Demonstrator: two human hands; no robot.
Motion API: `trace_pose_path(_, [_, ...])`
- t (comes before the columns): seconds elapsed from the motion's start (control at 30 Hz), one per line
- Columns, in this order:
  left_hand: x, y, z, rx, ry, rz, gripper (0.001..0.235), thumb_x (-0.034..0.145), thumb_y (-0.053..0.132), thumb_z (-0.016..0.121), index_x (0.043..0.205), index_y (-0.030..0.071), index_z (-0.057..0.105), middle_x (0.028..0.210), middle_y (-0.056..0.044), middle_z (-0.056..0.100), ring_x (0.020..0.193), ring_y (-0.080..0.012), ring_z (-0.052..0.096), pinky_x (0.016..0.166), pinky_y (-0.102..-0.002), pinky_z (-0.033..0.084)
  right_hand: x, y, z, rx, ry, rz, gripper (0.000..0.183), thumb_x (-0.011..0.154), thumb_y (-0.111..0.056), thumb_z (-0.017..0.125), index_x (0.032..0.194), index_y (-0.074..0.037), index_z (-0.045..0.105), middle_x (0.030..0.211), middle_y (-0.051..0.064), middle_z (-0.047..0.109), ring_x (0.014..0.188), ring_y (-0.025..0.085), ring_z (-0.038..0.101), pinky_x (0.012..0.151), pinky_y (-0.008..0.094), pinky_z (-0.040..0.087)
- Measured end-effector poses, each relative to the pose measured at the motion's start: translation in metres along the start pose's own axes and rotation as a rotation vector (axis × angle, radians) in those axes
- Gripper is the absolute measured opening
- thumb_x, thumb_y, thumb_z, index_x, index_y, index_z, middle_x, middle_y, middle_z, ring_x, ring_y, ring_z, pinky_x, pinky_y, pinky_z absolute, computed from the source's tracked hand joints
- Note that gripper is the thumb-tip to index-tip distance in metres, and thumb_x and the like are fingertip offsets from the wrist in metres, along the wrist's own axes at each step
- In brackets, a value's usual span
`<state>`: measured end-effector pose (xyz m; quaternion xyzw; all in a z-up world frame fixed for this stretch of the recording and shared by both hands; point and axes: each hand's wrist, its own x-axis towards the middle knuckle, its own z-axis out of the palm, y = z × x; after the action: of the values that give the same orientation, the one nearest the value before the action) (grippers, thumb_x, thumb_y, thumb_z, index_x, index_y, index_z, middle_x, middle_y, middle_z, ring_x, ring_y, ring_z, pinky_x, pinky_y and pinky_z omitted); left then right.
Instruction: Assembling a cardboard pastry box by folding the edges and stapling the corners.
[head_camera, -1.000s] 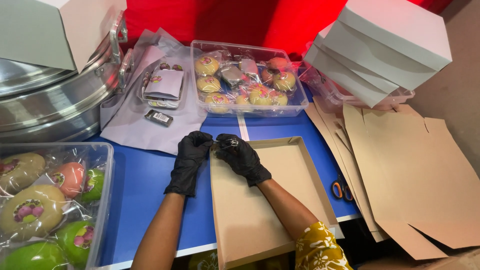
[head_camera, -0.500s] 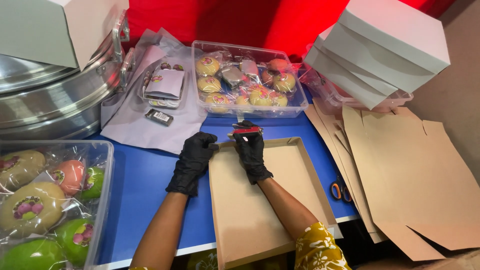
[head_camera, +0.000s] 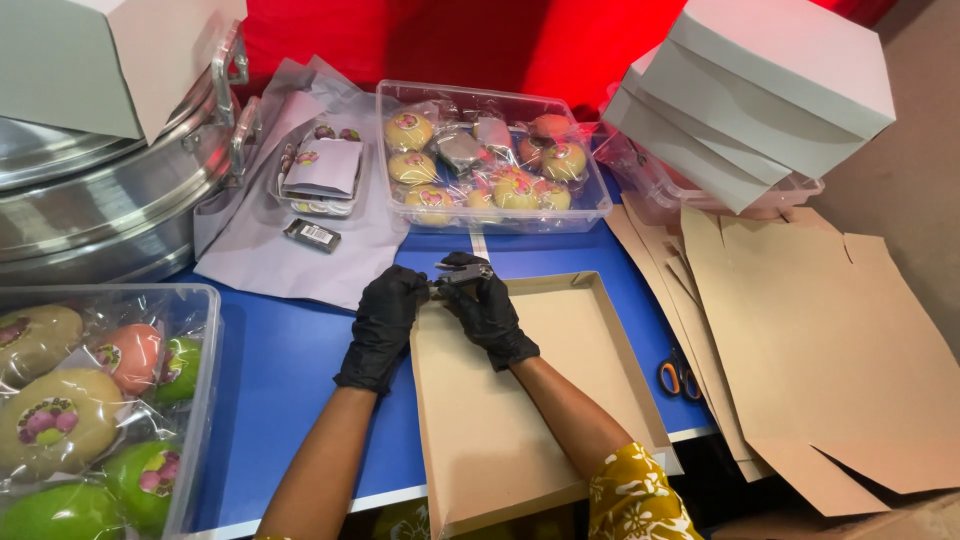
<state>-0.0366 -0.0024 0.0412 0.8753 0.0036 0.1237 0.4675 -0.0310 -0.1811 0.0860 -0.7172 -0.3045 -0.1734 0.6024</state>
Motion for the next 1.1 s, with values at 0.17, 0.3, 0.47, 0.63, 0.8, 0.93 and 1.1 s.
trace_pose_path(0.17, [-0.001, -0.015, 0.02, 0.093, 0.047, 0.135, 0.022, 0.104, 0.025, 0.057, 0.108, 0.009, 0.071, 0.104, -0.016, 0.071, 0.093, -0.0411, 0.072, 0.078, -0.049, 0.062, 0.002, -0.001, -0.001, 0.04, 0.001, 0.038, 0.039, 0.087, -0.004, 0.082, 0.121, 0.002, 0.066, 0.115, 0.02, 0.073, 0.114, 0.033, 0.069, 0.1, 0.046, 0.053])
trace_pose_path(0.3, [-0.001, -0.019, 0.016, -0.045, 0.048, 0.146, 0.016, 0.097, 0.018, 0.065, 0.107, 0.016, 0.077, 0.107, -0.01, 0.068, 0.098, -0.0355, 0.072, 0.077, -0.04, 0.062, 0.002, -0.005, 0.001, 0.066, 0.003, 0.047, 0.04, 0.087, -0.004, 0.082, 0.123, 0.002, 0.066, 0.116, 0.018, 0.073, 0.115, 0.029, 0.069, 0.101, 0.044, 0.053])
trace_pose_path(0.47, [-0.004, -0.018, 0.012, -0.485, 0.096, 0.03, 0.017, 0.09, 0.003, 0.074, 0.107, 0.003, 0.077, 0.106, -0.019, 0.072, 0.103, -0.0407, 0.071, 0.084, -0.041, 0.062, -0.001, 0.01, -0.003, 0.02, -0.014, -0.017, 0.04, 0.084, -0.003, 0.084, 0.121, 0.001, 0.068, 0.113, 0.02, 0.074, 0.112, 0.034, 0.07, 0.096, 0.045, 0.056])
trace_pose_path(0.63, [-0.006, -0.01, 0.012, -0.511, 0.143, -0.085, 0.013, 0.085, 0.007, 0.081, 0.098, 0.006, 0.077, 0.099, -0.015, 0.077, 0.097, -0.0319, 0.075, 0.08, -0.037, 0.062, 0.004, -0.016, -0.003, 0.037, -0.055, -0.068, 0.026, 0.082, 0.0, 0.085, 0.105, -0.002, 0.074, 0.114, 0.018, 0.074, 0.11, 0.036, 0.071, 0.094, 0.046, 0.057])
trace_pose_path(0.8, [-0.006, -0.003, 0.004, -0.415, 0.152, -0.141, 0.014, 0.083, 0.013, 0.085, 0.095, 0.013, 0.078, 0.093, -0.01, 0.079, 0.09, -0.025, 0.076, 0.075, -0.034, 0.061, 0.0, -0.013, 0.0, 0.068, -0.073, -0.044, 0.024, 0.079, 0.003, 0.087, 0.1, 0.0, 0.074, 0.113, 0.019, 0.072, 0.111, 0.034, 0.071, 0.093, 0.044, 0.057])
trace_pose_path(0.93, [-0.006, 0.003, -0.004, -0.33, 0.14, -0.149, 0.02, 0.08, 0.02, 0.088, 0.097, 0.019, 0.077, 0.092, -0.003, 0.079, 0.089, -0.0213, 0.075, 0.076, -0.032, 0.061, 0.001, -0.008, 0.002, 0.123, -0.088, -0.079, 0.022, 0.08, 0.006, 0.085, 0.098, 0.001, 0.074, 0.11, 0.02, 0.073, 0.108, 0.036, 0.072, 0.091, 0.047, 0.057])
trace_pose_path(1.1, [-0.008, 0.005, -0.005, -0.325, 0.142, -0.12, 0.019, 0.082, 0.018, 0.087, 0.098, 0.018, 0.077, 0.092, -0.005, 0.079, 0.087, -0.0226, 0.074, 0.075, -0.034, 0.06, -0.001, 0.0, 0.001, 0.14, -0.104, -0.098, 0.02, 0.08, 0.007, 0.084, 0.096, 0.003, 0.073, 0.107, 0.022, 0.073, 0.105, 0.037, 0.072, 0.088, 0.046, 0.058])
